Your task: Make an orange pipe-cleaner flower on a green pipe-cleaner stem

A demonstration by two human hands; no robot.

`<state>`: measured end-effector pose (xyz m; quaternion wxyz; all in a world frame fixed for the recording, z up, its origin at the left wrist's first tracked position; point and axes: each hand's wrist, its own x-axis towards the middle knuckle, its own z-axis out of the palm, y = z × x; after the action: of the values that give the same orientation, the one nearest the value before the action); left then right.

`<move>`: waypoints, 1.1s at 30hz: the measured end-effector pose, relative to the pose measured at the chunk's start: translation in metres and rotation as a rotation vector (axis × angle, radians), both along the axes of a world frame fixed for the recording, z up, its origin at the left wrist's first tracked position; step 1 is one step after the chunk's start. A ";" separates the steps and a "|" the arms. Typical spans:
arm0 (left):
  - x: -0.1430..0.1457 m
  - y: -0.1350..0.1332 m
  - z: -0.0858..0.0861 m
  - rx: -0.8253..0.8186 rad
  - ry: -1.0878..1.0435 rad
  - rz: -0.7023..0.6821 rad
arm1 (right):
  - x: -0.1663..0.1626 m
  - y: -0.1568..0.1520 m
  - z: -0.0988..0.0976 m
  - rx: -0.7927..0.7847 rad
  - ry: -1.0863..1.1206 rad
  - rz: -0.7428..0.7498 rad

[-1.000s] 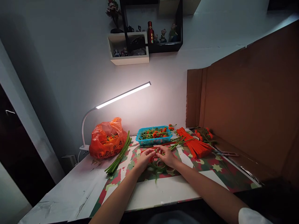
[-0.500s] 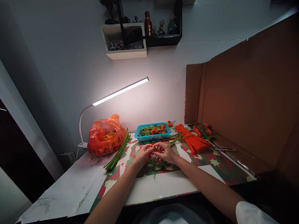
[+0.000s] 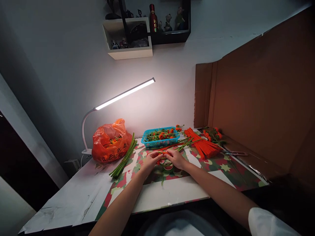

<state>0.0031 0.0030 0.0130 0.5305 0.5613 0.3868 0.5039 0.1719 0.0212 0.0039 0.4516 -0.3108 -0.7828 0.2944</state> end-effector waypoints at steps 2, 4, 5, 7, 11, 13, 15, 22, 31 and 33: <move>0.001 0.001 0.000 0.061 0.047 0.020 | -0.001 0.001 -0.001 -0.013 0.013 -0.004; 0.002 0.001 -0.001 0.126 0.083 0.060 | -0.003 0.002 -0.002 -0.031 0.041 -0.040; 0.003 0.001 -0.001 0.157 0.102 0.088 | -0.005 0.002 -0.003 -0.039 0.052 -0.061; 0.004 0.001 -0.002 0.210 0.139 0.149 | -0.007 0.003 -0.004 -0.057 0.069 -0.099; 0.004 -0.001 -0.002 0.233 0.155 0.165 | -0.007 0.003 -0.005 -0.088 0.102 -0.107; 0.003 -0.001 -0.002 0.209 0.137 0.117 | -0.005 0.001 -0.003 -0.107 0.124 -0.055; 0.001 0.000 -0.002 0.169 0.103 0.093 | -0.003 -0.001 0.000 -0.162 0.148 0.022; -0.003 0.005 -0.003 0.001 -0.182 0.223 | -0.002 0.004 0.000 -0.459 0.260 0.211; -0.028 0.018 0.013 -0.120 -0.503 0.480 | 0.007 0.015 0.004 -0.544 0.414 0.202; -0.036 0.019 0.017 -0.140 -0.569 0.539 | 0.013 0.015 0.007 -0.569 0.464 0.211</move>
<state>-0.0334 0.0217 0.0298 0.5021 0.2402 0.3913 0.7329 0.1844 0.0365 0.0110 0.4797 -0.2665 -0.5743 0.6075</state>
